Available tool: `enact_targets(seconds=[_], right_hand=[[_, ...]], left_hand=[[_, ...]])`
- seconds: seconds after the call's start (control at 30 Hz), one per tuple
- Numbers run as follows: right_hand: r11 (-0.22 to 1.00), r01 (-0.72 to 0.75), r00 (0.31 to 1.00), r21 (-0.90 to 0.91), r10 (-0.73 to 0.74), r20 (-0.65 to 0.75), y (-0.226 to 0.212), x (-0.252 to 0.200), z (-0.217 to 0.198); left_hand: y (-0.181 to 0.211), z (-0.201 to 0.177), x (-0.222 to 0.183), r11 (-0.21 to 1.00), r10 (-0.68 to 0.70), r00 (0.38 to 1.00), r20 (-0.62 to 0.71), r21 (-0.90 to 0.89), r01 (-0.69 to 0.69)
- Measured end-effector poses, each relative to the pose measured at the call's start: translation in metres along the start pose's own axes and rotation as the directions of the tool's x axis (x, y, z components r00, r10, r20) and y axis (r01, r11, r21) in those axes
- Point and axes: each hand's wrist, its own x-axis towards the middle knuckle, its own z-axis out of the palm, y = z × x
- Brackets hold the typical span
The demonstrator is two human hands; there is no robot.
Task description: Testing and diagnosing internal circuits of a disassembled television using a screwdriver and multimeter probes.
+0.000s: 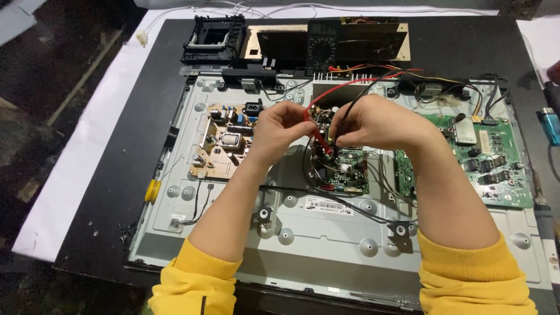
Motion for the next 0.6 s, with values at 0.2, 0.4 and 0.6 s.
enact_targets(seconds=[0.2, 0.4, 0.6], right_hand=[[1.0, -0.018, 1.0, 0.021, 0.018, 0.003, 0.0004, 0.0009, -0.0012], [1.0, -0.018, 0.999, 0.013, 0.019, -0.036, 0.0062, 0.0023, -0.0042], [0.999, -0.024, 1.0, 0.026, 0.024, -0.013, 0.0095, 0.007, 0.0008]], left_hand=[[-0.0025, -0.001, -0.0013, 0.999, 0.006, 1.0, -0.012, 0.034, -0.005], [-0.0044, -0.0024, -0.0006, 1.0, -0.005, 1.0, -0.015, 0.023, 0.005], [-0.0065, -0.0028, -0.0011, 0.999, -0.009, 1.0, -0.007, 0.038, 0.009]])
